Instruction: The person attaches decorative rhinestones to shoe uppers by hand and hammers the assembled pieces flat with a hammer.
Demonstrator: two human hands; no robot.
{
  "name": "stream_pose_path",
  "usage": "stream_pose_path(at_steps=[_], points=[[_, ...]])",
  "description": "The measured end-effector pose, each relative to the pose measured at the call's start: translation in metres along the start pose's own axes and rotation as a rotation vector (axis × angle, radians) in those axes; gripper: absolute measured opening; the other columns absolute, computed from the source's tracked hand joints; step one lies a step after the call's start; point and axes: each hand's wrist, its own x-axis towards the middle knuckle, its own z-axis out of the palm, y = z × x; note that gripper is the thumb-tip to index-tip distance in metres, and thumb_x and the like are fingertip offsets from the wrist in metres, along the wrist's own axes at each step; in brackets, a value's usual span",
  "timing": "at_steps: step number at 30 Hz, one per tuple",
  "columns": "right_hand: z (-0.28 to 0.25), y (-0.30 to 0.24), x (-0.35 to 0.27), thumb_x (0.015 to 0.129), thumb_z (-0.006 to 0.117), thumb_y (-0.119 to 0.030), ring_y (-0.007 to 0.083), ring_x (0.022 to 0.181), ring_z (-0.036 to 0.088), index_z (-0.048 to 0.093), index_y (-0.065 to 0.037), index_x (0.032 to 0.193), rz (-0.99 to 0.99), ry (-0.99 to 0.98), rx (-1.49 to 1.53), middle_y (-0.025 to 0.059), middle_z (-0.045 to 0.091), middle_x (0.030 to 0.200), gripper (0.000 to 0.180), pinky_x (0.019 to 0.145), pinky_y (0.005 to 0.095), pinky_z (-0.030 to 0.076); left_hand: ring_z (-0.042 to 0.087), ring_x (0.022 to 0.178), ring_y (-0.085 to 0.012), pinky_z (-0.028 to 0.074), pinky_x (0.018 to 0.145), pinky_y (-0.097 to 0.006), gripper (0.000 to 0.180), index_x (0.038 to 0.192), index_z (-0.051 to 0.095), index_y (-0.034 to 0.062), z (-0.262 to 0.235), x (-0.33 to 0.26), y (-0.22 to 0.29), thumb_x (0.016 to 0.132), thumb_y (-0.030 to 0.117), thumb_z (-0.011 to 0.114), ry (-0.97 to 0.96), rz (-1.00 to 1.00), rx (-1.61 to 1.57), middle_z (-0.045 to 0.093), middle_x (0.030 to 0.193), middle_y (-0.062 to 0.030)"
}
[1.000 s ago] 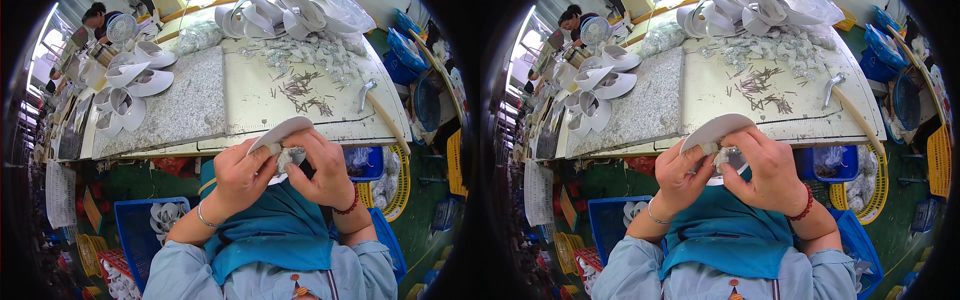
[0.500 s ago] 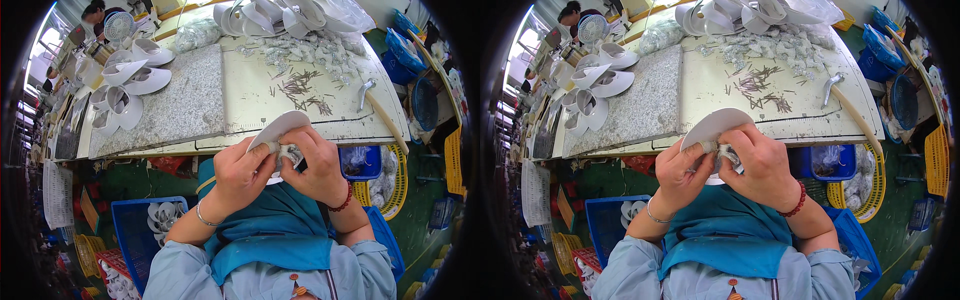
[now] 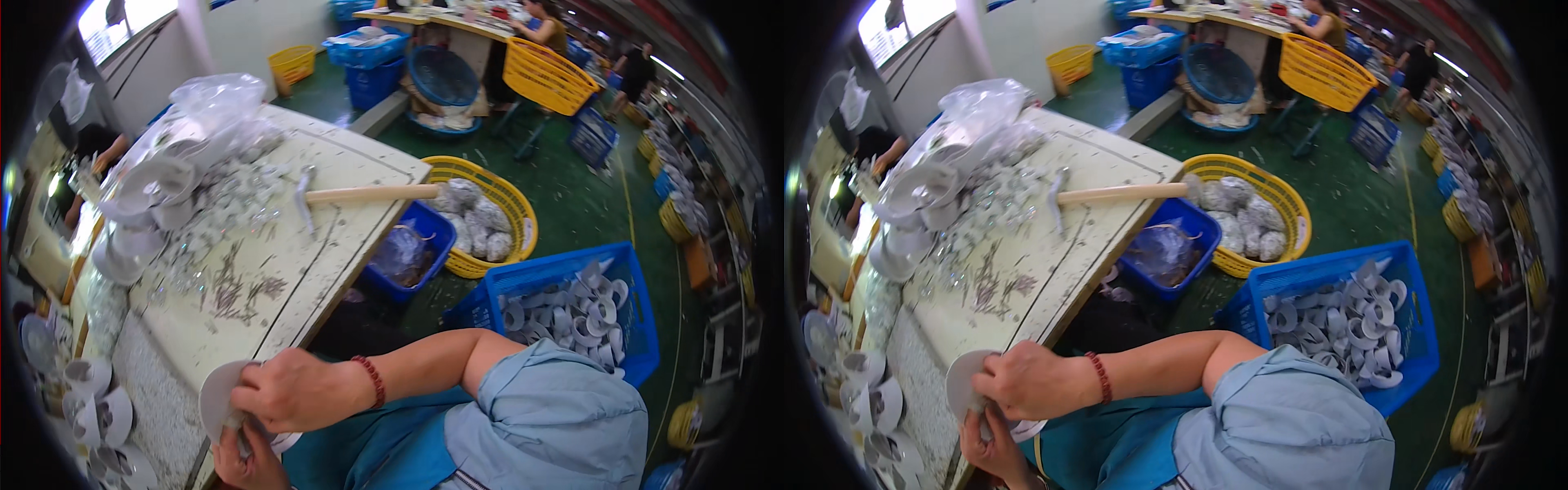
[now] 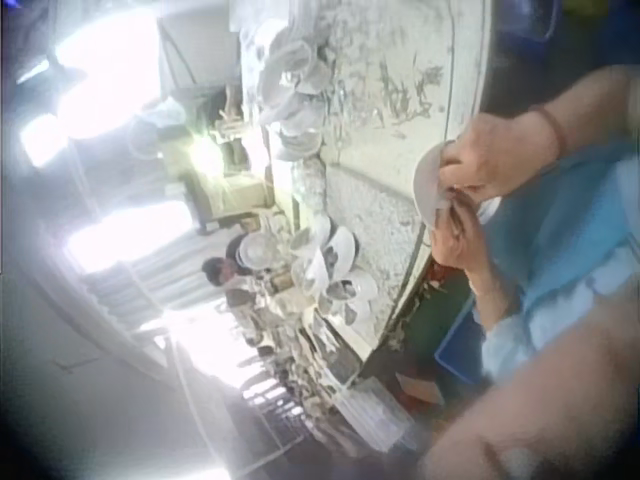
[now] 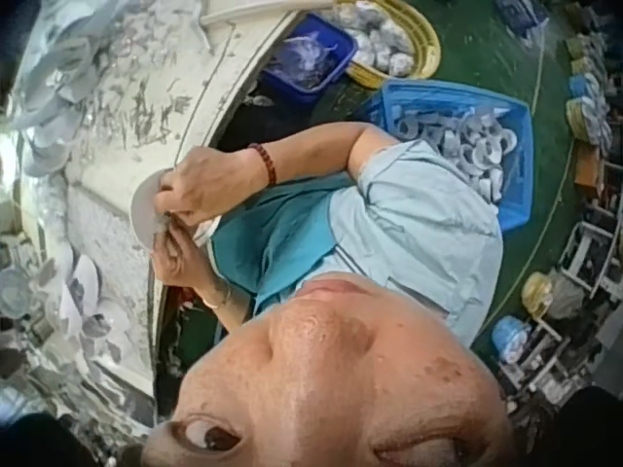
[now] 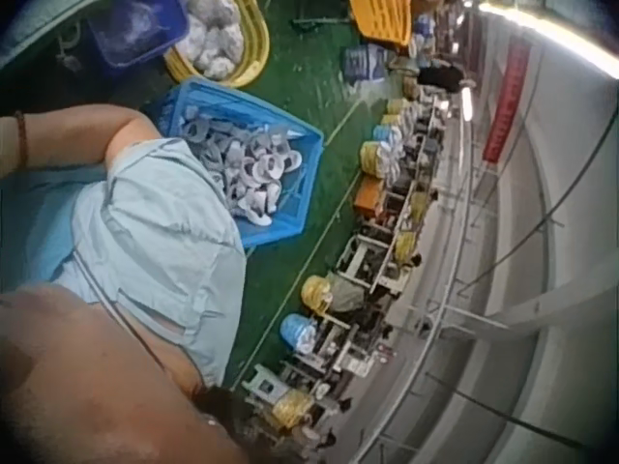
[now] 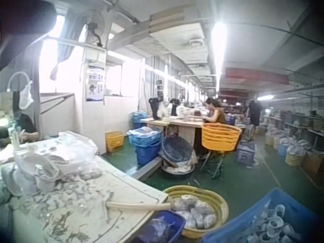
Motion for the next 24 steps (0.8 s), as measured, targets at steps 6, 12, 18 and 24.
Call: stream_pose_path(at_steps=[6, 12, 18, 24], points=[[0.006, 0.002, 0.005, 0.073, 0.066, -0.012, 0.0295, 0.051, 0.056, 0.048, -0.004, 0.080, 0.015, 0.033, 0.020, 0.0098, 0.049, 0.061, 0.021, 0.045, 0.0387, 0.043, 0.068, 0.063, -0.0220, 0.053, 0.057, -0.029, 0.014, 0.088, 0.074, -0.0013, -0.006, 0.017, 0.013, 0.086, 0.012, 0.073, 0.031, 0.080, 0.047, 0.073, 0.080, -0.0127], [0.004, 0.002, 0.004, 0.071, 0.065, -0.012, 0.0355, 0.059, 0.060, 0.053, -0.002, 0.083, 0.121, 0.061, 0.190, 0.0147, 0.058, 0.062, 0.020, 0.051, 0.0435, 0.046, 0.066, 0.062, -0.0239, 0.053, 0.060, -0.033, 0.021, 0.081, 0.071, -0.0042, -0.002, 0.020, 0.013, 0.083, 0.016, 0.076, -0.006, 0.107, 0.007, 0.071, 0.076, -0.0150], [0.005, 0.004, -0.002, 0.074, 0.069, -0.013, 0.0326, 0.057, 0.058, 0.050, -0.004, 0.090, 0.054, 0.077, 0.275, 0.0116, 0.057, 0.067, 0.026, 0.049, 0.0403, 0.044, 0.066, 0.063, -0.0247, 0.053, 0.062, -0.034, 0.021, 0.084, 0.071, -0.0045, -0.004, 0.018, 0.014, 0.081, 0.015, 0.078, -0.014, 0.092, 0.083, 0.071, 0.076, -0.0151], [0.001, 0.006, -0.002, 0.082, 0.065, -0.015, 0.0324, 0.059, 0.058, 0.052, -0.006, 0.088, 0.083, 0.083, 0.288, 0.0101, 0.057, 0.066, 0.018, 0.051, 0.0403, 0.044, 0.066, 0.062, -0.0257, 0.053, 0.060, -0.034, 0.018, 0.084, 0.072, -0.0046, -0.003, 0.021, 0.018, 0.081, 0.013, 0.077, -0.018, 0.103, 0.019, 0.070, 0.075, -0.0153]])
